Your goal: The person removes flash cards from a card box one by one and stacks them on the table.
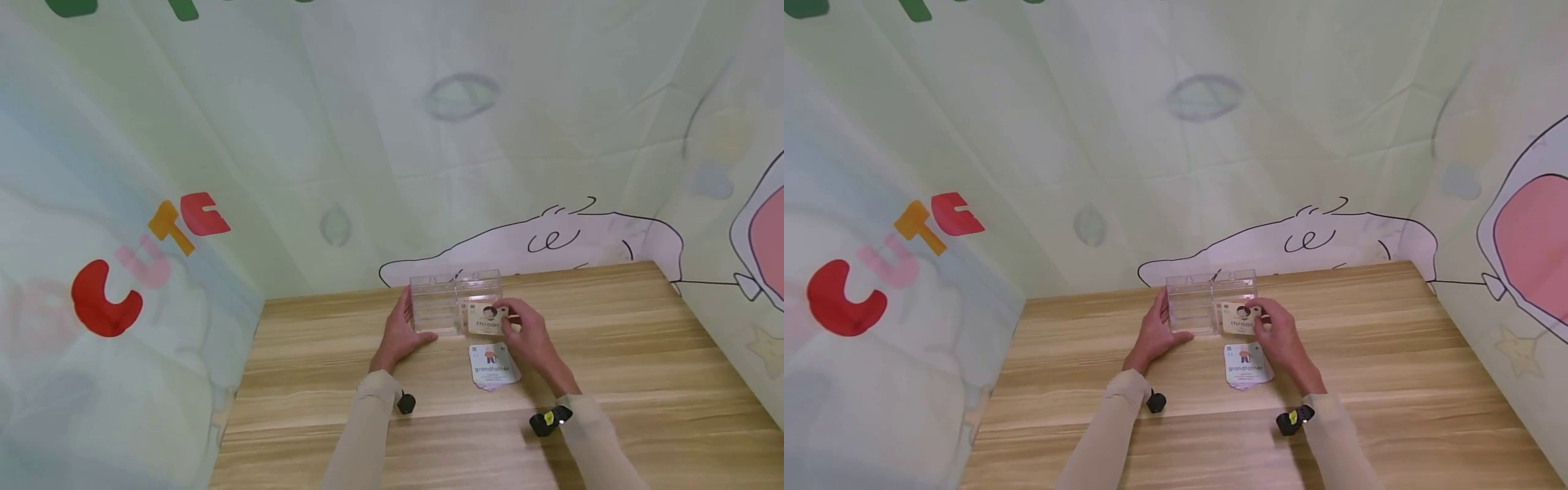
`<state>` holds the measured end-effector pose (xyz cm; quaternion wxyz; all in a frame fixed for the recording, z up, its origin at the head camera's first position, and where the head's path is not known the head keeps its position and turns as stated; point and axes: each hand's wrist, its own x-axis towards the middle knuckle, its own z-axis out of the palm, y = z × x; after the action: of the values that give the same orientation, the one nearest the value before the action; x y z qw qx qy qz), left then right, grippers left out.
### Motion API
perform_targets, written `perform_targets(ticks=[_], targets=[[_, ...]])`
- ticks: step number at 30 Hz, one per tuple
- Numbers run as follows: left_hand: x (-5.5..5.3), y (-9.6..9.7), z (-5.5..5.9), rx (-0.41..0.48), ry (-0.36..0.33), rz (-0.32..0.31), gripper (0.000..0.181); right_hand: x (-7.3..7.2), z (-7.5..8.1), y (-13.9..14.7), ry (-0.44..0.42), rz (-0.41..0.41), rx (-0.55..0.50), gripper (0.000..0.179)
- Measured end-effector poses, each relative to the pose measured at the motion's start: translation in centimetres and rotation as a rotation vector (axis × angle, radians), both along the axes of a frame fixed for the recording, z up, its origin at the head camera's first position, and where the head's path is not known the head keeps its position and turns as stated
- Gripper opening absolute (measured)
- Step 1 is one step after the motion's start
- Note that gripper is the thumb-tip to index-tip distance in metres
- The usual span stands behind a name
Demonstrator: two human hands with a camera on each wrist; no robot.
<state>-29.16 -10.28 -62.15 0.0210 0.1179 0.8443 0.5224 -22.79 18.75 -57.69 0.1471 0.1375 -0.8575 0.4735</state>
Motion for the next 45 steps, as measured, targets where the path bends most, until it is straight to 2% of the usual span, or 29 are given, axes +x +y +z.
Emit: perform_targets(ticks=[7, 12, 16, 20, 29, 36, 45], targets=[[0.1, 0.0, 0.2, -0.007, -0.01, 0.012, 0.125, 0.4, 0.5, 0.5, -0.051, 0.011, 0.005, 0.038], [0.2, 0.0, 0.3, -0.002, -0.012, 0.012, 0.124, 0.9, 0.6, 0.8, -0.143, 0.053, -0.016, 0.041], [0.3, 0.1, 0.3, 0.001, -0.018, 0.012, 0.124, 1.3, 0.2, 1.1, -0.233, 0.099, -0.023, 0.043], [0.3, 0.1, 0.3, -0.003, -0.015, 0.011, 0.125, 1.6, -0.3, 1.3, -0.287, 0.134, -0.016, 0.045], [0.1, 0.1, 0.1, 0.003, -0.007, -0.001, 0.126, 2.1, -0.8, 1.3, -0.407, 0.148, -0.008, 0.047], [0.1, 0.0, 0.1, 0.01, 0.01, -0.008, 0.126, 2.5, -1.0, 1.2, -0.427, 0.156, -0.003, 0.045], [0.1, 0.1, 0.1, 0.013, -0.001, -0.003, 0.126, 2.8, -1.4, 1.1, -0.426, 0.17, 0.019, 0.044]])
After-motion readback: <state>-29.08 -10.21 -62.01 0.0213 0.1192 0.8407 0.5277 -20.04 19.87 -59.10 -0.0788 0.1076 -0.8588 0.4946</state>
